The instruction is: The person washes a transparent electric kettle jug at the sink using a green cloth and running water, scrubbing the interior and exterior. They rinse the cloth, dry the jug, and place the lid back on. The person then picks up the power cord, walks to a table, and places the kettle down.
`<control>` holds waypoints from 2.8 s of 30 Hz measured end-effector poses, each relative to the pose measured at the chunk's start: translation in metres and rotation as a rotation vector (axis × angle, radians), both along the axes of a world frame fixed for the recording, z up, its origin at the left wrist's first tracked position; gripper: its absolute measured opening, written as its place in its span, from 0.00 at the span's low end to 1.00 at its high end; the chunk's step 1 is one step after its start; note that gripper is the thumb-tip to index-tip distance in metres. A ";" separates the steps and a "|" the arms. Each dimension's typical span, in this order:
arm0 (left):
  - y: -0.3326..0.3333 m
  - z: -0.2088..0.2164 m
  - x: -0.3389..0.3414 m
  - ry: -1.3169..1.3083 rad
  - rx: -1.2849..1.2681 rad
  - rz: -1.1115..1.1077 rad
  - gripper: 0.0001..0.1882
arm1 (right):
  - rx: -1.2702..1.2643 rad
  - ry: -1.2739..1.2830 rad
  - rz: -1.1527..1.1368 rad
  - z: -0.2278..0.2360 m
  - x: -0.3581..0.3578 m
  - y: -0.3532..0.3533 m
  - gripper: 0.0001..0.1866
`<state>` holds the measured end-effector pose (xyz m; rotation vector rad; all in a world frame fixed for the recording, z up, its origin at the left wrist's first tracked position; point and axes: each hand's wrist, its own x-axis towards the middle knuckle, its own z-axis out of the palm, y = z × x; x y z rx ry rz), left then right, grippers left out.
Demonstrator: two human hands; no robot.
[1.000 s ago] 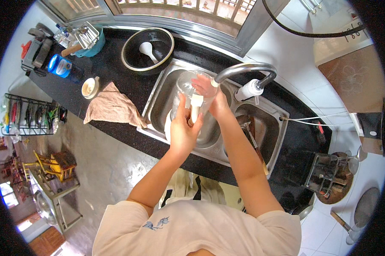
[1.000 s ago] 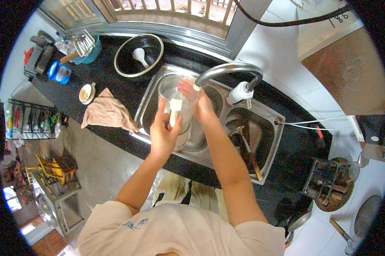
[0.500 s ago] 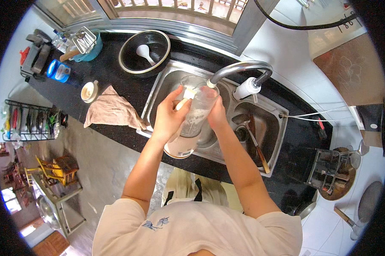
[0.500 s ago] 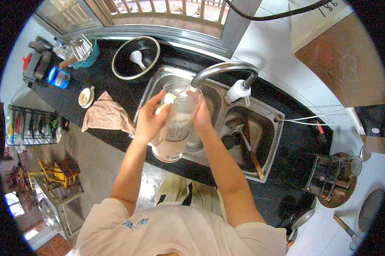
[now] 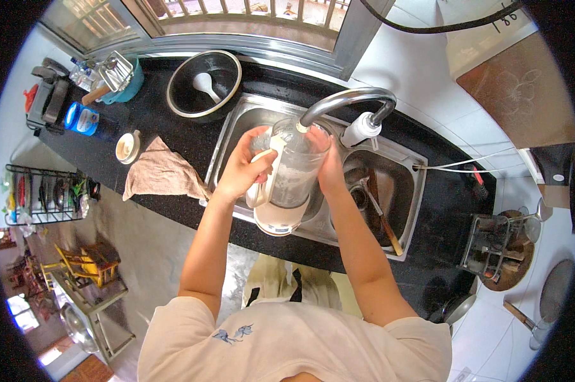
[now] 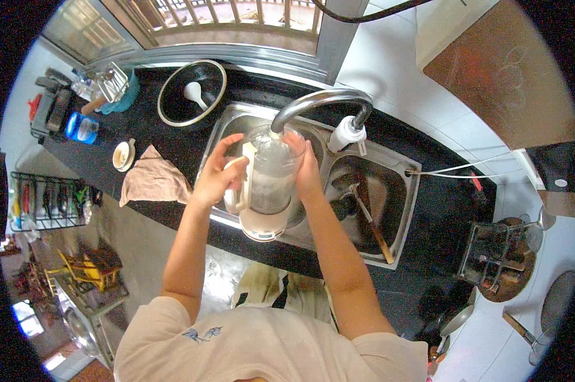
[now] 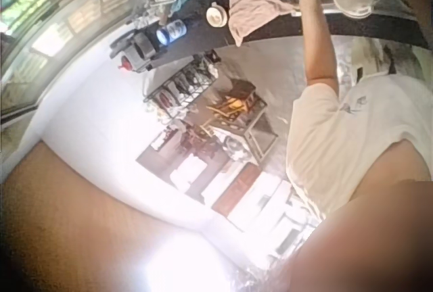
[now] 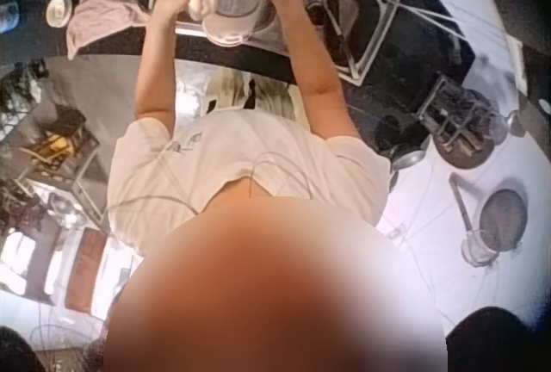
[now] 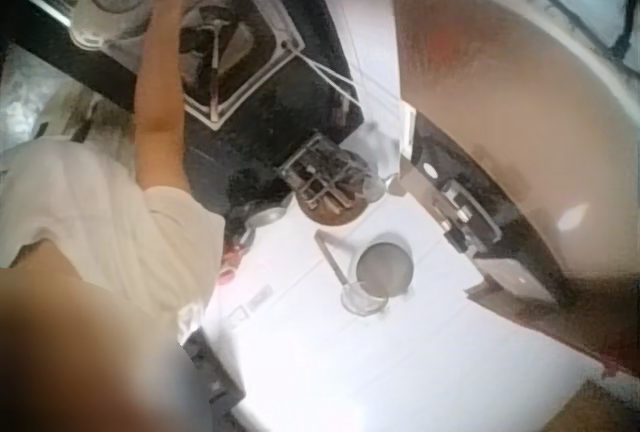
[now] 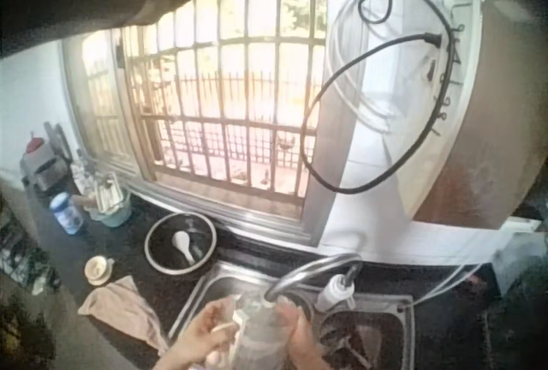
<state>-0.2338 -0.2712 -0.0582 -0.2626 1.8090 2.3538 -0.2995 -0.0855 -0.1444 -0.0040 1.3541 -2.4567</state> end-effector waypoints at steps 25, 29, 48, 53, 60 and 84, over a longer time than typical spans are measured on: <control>0.003 -0.022 -0.004 0.032 -0.020 0.103 0.18 | 0.167 -0.465 0.122 -0.102 0.039 0.003 0.29; 0.018 -0.024 0.007 0.047 -0.304 0.273 0.13 | 0.168 -0.415 0.170 -0.102 0.039 0.004 0.34; -0.016 -0.069 -0.024 -0.134 -0.115 0.165 0.18 | 0.138 -0.529 -0.048 -0.067 0.088 0.014 0.28; -0.022 -0.067 -0.024 -0.149 -0.045 0.077 0.20 | 0.098 -0.536 -0.054 -0.094 0.092 0.015 0.28; -0.015 -0.053 -0.016 -0.155 -0.128 0.100 0.20 | 0.118 -0.589 0.002 -0.098 0.080 0.016 0.28; 0.051 -0.028 0.042 -0.015 -0.382 0.353 0.16 | -0.352 -0.632 -0.830 -0.170 -0.058 0.129 0.04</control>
